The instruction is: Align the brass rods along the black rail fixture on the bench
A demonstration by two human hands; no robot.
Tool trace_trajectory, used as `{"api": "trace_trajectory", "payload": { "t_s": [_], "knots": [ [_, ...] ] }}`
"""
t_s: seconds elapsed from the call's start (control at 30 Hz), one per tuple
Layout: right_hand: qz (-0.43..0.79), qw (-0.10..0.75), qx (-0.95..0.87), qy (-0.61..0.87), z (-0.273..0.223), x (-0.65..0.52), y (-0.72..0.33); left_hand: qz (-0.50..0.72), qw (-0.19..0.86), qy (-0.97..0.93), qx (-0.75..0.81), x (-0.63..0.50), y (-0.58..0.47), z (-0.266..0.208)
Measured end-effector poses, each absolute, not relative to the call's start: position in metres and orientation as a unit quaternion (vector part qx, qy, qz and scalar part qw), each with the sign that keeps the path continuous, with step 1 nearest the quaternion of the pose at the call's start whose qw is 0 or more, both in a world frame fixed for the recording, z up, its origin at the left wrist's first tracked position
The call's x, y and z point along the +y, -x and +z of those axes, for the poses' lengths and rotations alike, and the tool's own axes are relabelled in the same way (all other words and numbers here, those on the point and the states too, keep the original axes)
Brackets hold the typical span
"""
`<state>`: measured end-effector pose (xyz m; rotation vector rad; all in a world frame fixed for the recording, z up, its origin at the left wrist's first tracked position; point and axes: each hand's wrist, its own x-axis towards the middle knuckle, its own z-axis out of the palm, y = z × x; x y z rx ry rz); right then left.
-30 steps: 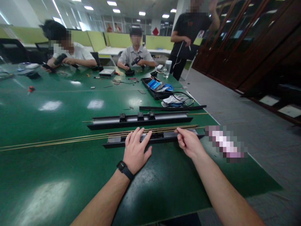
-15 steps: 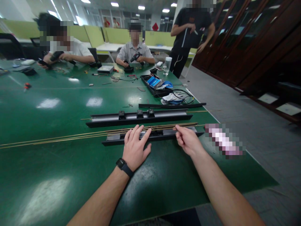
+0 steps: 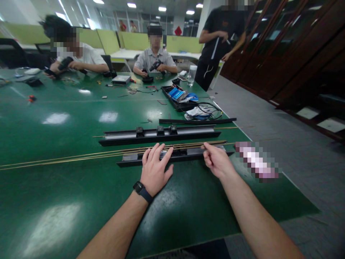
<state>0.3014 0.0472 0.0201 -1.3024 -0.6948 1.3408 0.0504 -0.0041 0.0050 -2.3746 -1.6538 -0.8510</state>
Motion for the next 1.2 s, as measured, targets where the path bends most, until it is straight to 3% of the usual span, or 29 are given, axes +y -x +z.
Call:
{"api": "trace_trajectory", "payload": {
  "t_s": [1.2],
  "knots": [
    [0.574,0.536,-0.314,0.533,0.0185,0.0466,-0.3018,-0.281,0.065,0.789,-0.543,-0.0037,-0.0501,0.0025]
  ]
}}
